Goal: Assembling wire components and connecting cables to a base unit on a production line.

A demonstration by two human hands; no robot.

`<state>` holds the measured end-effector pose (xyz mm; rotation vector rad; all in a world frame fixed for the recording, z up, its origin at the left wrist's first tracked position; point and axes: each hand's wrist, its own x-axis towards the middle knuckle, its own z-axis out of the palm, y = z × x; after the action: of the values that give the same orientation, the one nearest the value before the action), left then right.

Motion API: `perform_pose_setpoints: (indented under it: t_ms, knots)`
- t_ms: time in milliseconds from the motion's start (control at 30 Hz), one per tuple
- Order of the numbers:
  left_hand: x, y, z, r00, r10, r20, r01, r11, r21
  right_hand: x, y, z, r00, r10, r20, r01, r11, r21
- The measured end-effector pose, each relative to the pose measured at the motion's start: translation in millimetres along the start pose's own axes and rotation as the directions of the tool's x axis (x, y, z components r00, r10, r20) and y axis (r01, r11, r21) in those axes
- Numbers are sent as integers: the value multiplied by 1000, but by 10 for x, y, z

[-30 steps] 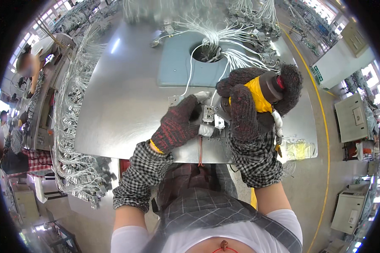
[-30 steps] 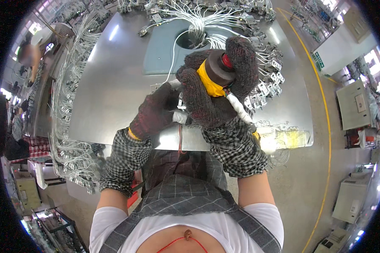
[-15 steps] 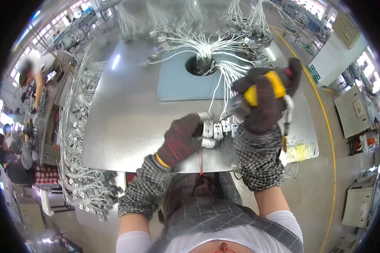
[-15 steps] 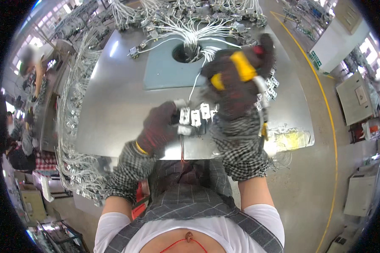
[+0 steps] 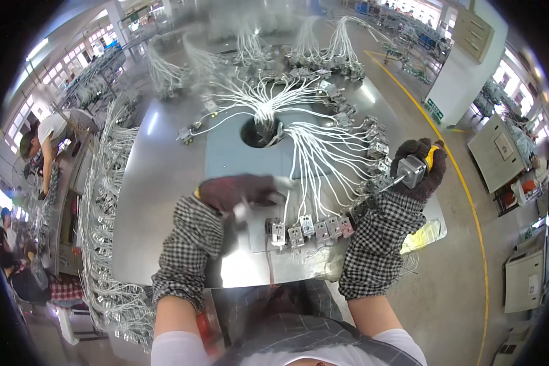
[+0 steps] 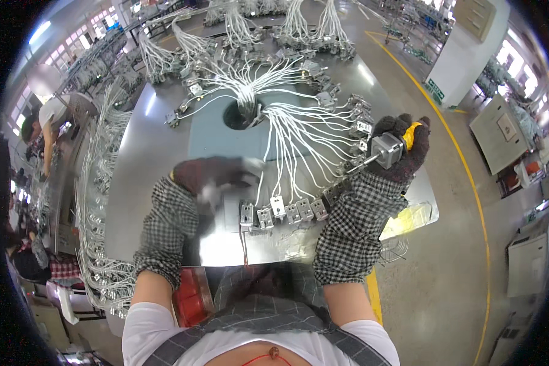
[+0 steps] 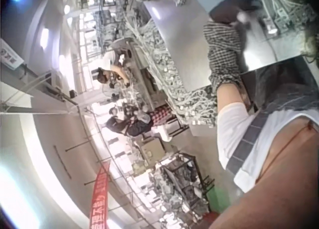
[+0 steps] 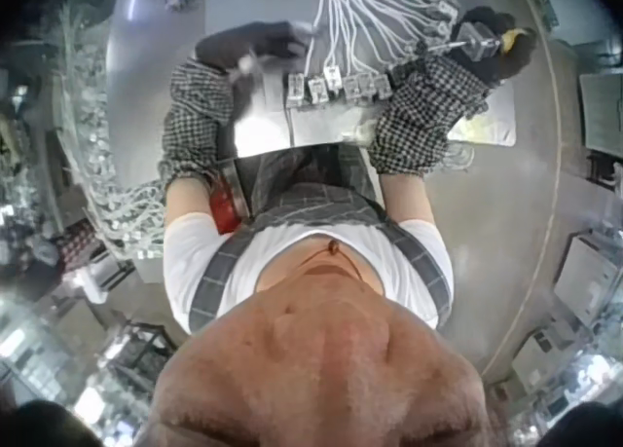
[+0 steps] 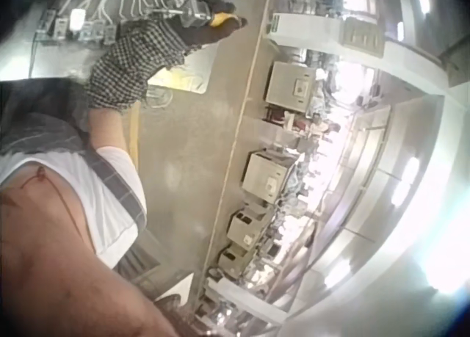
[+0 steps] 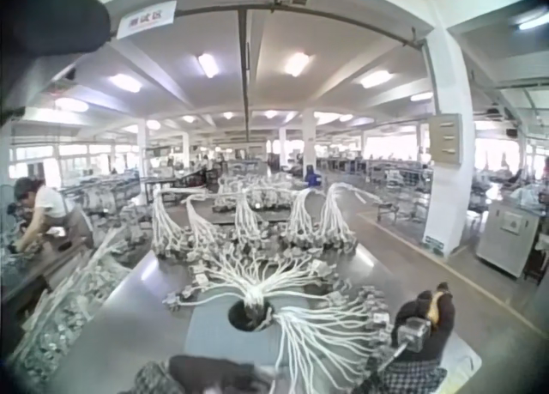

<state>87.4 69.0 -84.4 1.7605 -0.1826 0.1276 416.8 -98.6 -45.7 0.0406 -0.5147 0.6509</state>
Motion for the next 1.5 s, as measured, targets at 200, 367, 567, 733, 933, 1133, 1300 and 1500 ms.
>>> perform_pose_setpoints:
  t_ms: [200,367,567,733,933,1133,1300,1500]
  knots:
    - [479,-471,-380,751,-162,-640,332,930,154,33,9,25,995,64,71,-77,978,192]
    - [1002,-666,-315,534,-192,-823,449,890,84,30,-115,-67,999,44,17,-47,973,226]
    - [1472,23,199,503,723,-474,80,507,858,-15,-349,-168,1000,-1,30,-8,953,301]
    - [1649,562,371,629,710,-316,124,310,943,-45,-554,-292,996,53,74,-73,947,314]
    - [1057,1371,408,654,755,-60,-101,165,981,41,-554,-353,995,83,55,-95,961,261]
    - [-955,2514,754,619,589,-519,323,410,853,306,-802,-789,907,403,124,-420,887,192]
    - [-2020,2728,2122,-114,244,-963,-216,940,264,724,-773,-1342,789,610,78,-610,760,222]
    - [-3300,2410,3447,-649,162,-743,64,985,158,1038,-527,-1557,697,717,18,-705,681,196]
